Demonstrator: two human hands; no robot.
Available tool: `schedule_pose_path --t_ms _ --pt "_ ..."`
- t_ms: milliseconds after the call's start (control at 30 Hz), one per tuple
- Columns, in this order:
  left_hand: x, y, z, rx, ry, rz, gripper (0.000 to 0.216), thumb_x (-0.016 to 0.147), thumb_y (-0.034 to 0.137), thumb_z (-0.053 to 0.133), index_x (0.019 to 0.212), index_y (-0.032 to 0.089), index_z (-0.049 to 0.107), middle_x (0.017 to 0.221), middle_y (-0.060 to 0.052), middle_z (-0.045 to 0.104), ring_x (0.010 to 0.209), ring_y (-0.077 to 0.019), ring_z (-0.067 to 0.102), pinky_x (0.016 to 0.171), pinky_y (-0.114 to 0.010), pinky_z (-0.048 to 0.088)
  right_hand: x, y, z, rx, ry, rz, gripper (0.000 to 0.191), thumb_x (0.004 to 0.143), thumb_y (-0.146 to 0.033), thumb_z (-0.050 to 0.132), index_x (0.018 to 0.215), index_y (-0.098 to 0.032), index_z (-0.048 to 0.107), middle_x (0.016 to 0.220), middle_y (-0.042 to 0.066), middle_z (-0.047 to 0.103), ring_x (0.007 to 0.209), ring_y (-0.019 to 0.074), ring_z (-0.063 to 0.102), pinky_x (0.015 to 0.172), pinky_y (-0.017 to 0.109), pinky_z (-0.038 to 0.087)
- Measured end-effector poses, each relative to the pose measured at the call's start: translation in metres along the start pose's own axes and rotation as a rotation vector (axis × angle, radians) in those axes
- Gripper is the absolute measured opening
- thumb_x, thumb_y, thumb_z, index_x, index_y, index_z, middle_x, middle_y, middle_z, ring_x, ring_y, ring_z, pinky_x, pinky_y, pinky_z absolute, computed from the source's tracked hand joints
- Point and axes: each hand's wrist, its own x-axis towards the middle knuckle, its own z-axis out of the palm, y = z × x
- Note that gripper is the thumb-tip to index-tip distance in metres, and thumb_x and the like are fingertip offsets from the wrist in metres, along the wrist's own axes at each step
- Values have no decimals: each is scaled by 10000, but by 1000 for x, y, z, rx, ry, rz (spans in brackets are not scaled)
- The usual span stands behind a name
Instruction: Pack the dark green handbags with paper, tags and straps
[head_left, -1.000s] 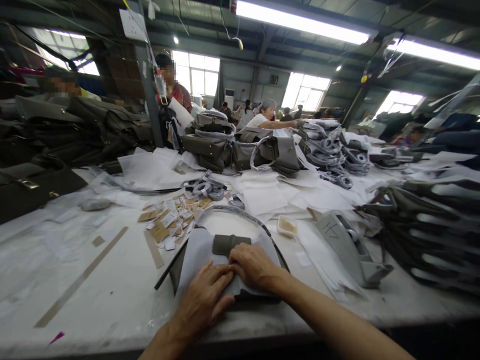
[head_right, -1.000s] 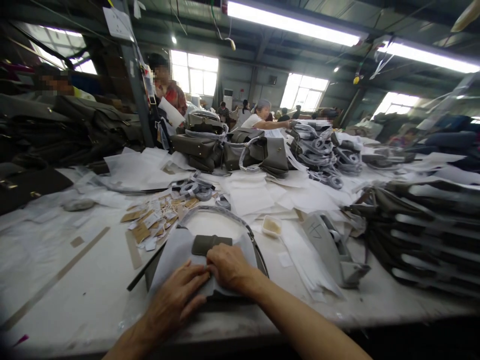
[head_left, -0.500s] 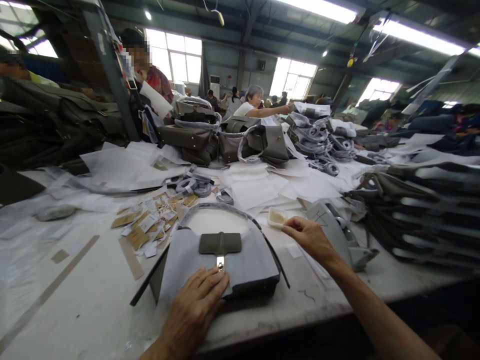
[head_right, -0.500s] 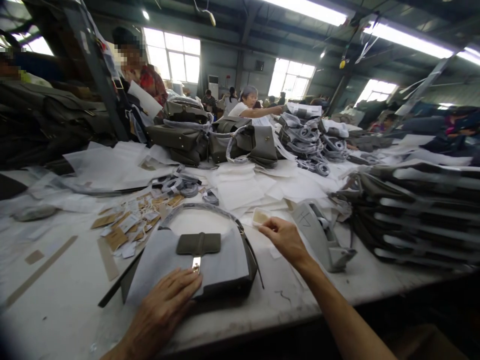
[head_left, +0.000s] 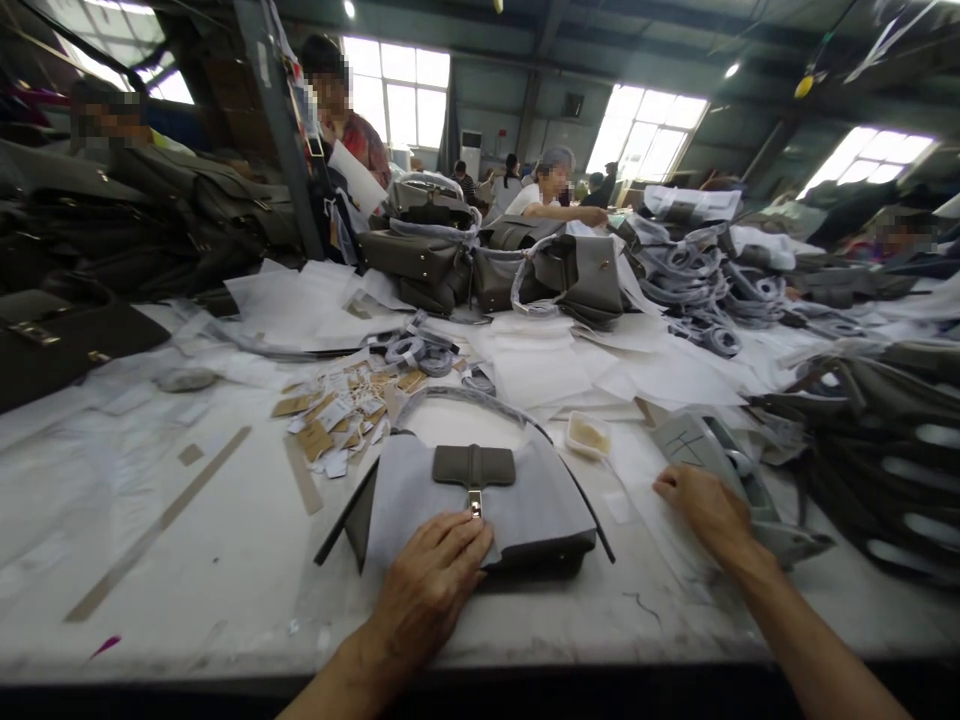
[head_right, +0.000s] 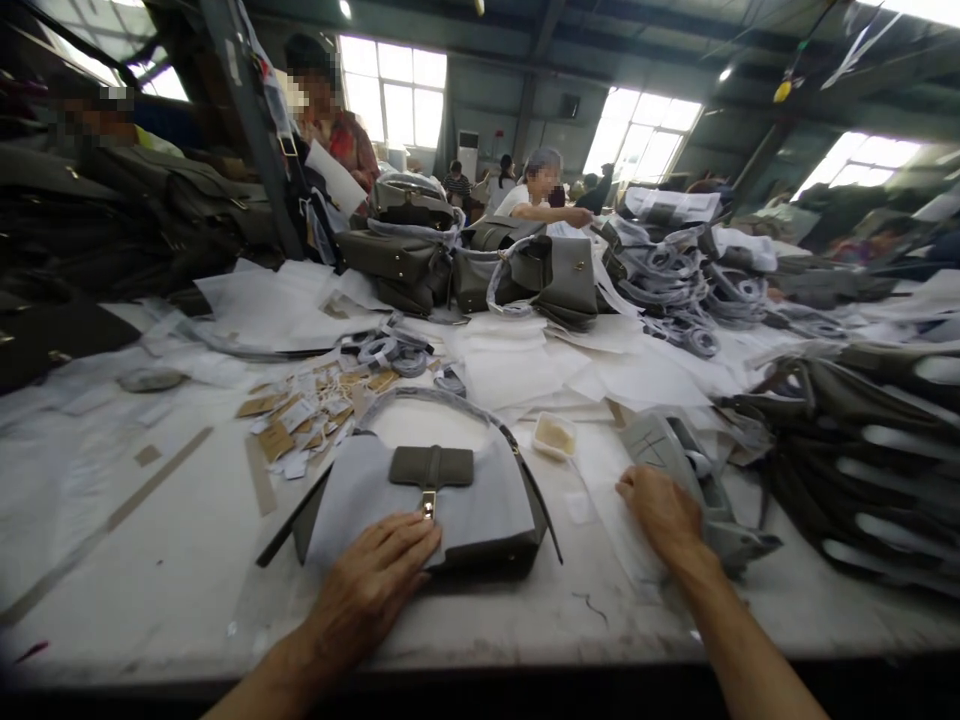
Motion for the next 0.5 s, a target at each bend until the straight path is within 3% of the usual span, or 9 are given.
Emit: schedule_pose_path --t_ms 100,267,400,500 --pt "1 3 -1 -29 -58 -49 336 951 186 490 1285 180 527 1179 -83 669 1107 -233 605 985 -402 519 2 1 1 -19 20 7 181 859 -355 589 810 -247 726 891 77 729 852 284 683 594 334 421" --pt "5 8 -1 17 -198 -128 577 892 180 593 1423 161 368 1194 -98 636 1049 -257 588 910 -401 525 3 4 3 -61 52 -56 218 867 -352 584 881 -200 739 1025 151 710 961 330 672 682 375 491" --pt "10 12 0 90 -280 -111 529 887 164 592 1387 189 419 1150 -78 634 998 -259 577 870 -404 517 1 -1 3 -34 -23 36 272 899 -343 526 923 -203 758 970 146 734 970 352 683 702 400 498" --pt "12 13 -1 152 -275 -50 464 902 134 541 1355 201 467 1133 -81 625 1063 -265 554 969 -437 463 -1 -9 2 -50 1 43 304 905 -289 488 924 -163 764 984 181 733 982 371 682 714 420 502"
